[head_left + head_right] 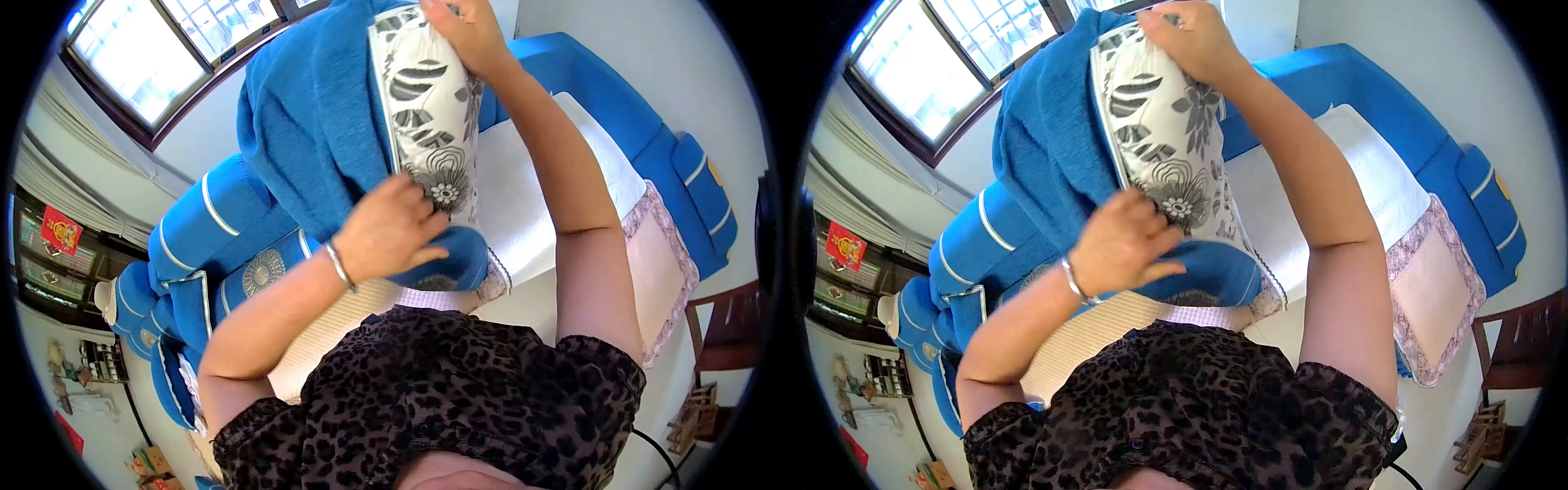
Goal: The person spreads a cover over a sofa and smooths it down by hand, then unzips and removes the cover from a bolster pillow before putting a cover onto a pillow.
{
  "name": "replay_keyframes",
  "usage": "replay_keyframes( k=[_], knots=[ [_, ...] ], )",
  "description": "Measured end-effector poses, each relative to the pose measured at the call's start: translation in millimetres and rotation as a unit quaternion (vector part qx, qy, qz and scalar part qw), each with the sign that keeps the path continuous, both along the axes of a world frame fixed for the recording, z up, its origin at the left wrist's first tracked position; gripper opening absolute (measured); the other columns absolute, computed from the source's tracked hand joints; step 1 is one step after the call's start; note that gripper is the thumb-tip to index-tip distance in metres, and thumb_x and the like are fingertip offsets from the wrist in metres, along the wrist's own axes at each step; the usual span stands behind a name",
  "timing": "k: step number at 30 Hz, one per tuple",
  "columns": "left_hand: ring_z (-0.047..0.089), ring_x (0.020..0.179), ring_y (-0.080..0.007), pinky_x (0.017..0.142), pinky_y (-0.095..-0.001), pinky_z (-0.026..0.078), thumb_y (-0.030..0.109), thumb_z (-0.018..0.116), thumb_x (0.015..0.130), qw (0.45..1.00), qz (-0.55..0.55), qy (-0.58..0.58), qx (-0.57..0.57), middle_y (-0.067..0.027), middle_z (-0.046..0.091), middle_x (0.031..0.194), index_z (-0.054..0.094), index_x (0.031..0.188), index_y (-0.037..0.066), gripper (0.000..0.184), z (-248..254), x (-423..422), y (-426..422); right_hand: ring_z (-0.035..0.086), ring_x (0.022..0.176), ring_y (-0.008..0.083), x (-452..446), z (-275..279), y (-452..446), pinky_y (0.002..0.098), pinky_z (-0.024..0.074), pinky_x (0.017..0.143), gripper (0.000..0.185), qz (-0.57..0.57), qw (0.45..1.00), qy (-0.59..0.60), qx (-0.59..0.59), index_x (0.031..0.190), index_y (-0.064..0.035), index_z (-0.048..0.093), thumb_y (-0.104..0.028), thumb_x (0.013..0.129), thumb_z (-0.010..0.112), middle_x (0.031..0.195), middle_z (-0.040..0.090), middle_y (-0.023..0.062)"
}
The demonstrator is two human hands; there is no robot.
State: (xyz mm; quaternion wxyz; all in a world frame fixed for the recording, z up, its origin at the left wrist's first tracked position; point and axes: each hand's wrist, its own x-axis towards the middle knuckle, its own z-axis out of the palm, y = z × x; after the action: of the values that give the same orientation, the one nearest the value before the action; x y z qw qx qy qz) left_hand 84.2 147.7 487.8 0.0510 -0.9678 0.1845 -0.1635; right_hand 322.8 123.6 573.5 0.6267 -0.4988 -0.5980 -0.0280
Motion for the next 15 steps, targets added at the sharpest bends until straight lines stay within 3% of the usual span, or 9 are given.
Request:
replay_keyframes(
  k=[1,4,5,7,11,14,15],
  knots=[
    [0.051,0.075,-0.0212,0.080,-0.0340,0.040,0.045,0.062,0.077,1.000,0.000,-0.005,-0.013,-0.0036,0.053,0.071,0.061,0.084,0.009,0.036,-31,-2,-2,0.048,0.059,0.0069,6,-1,-2,0.0261,0.0415,0.053,0.028,-0.005,0.999,0.044,-0.024,0.071,0.0035,0.060,-0.017,0.090,0.055,0.060,0.055,0.0001],
    [0.052,0.074,-0.0224,0.080,-0.0343,0.041,0.041,0.062,0.078,0.998,0.049,-0.009,-0.037,-0.0053,0.054,0.070,0.058,0.079,0.010,0.032,-75,-19,16,0.054,0.071,0.0103,64,-16,-13,0.0266,0.0464,0.063,0.021,-0.103,0.987,-0.070,-0.104,0.093,0.0022,0.062,-0.018,0.087,0.060,0.077,0.061,0.0040],
    [0.053,0.073,-0.0226,0.077,-0.0346,0.042,0.038,0.063,0.079,0.998,0.055,-0.020,-0.038,-0.0056,0.054,0.069,0.058,0.080,0.009,0.029,-72,-27,25,0.045,0.056,0.0087,40,-12,-24,0.0280,0.0394,0.051,0.036,-0.070,0.991,-0.112,0.024,0.073,0.0026,0.057,-0.030,0.089,0.056,0.060,0.053,0.0065],
    [0.054,0.070,-0.0232,0.072,-0.0352,0.044,0.032,0.064,0.079,0.996,0.064,-0.045,-0.038,-0.0064,0.055,0.067,0.058,0.080,0.009,0.024,-66,-30,38,0.044,0.056,0.0092,34,-14,-37,0.0282,0.0390,0.052,0.035,-0.071,0.992,-0.103,0.017,0.073,0.0028,0.057,-0.029,0.088,0.057,0.060,0.053,0.0060],
    [0.056,0.059,-0.0253,0.057,-0.0349,0.045,0.015,0.065,0.074,0.954,0.205,-0.212,-0.053,-0.0077,0.055,0.064,0.059,0.085,0.008,0.014,-37,-15,45,0.041,0.055,0.0093,-8,-3,-52,0.0286,0.0373,0.050,0.032,-0.150,0.977,-0.151,0.020,0.071,0.0025,0.055,-0.026,0.086,0.059,0.056,0.048,0.0068],
    [0.055,0.068,-0.0247,0.057,-0.0364,0.042,0.010,0.067,0.062,0.884,0.221,-0.413,-0.008,-0.0087,0.055,0.073,0.059,0.088,0.008,0.027,25,-1,44,0.040,0.052,0.0098,-30,1,-58,0.0295,0.0365,0.049,0.029,-0.145,0.978,-0.147,0.027,0.069,0.0024,0.055,-0.022,0.084,0.060,0.053,0.045,0.0088],
    [0.056,0.075,-0.0251,0.063,-0.0372,0.043,0.010,0.066,0.061,0.872,0.240,-0.425,-0.038,-0.0067,0.055,0.076,0.059,0.093,0.008,0.033,36,2,42,0.040,0.052,0.0100,-34,2,-60,0.0296,0.0362,0.048,0.028,-0.131,0.982,-0.134,0.022,0.069,0.0025,0.055,-0.021,0.084,0.060,0.053,0.046,0.0093]
  ],
)
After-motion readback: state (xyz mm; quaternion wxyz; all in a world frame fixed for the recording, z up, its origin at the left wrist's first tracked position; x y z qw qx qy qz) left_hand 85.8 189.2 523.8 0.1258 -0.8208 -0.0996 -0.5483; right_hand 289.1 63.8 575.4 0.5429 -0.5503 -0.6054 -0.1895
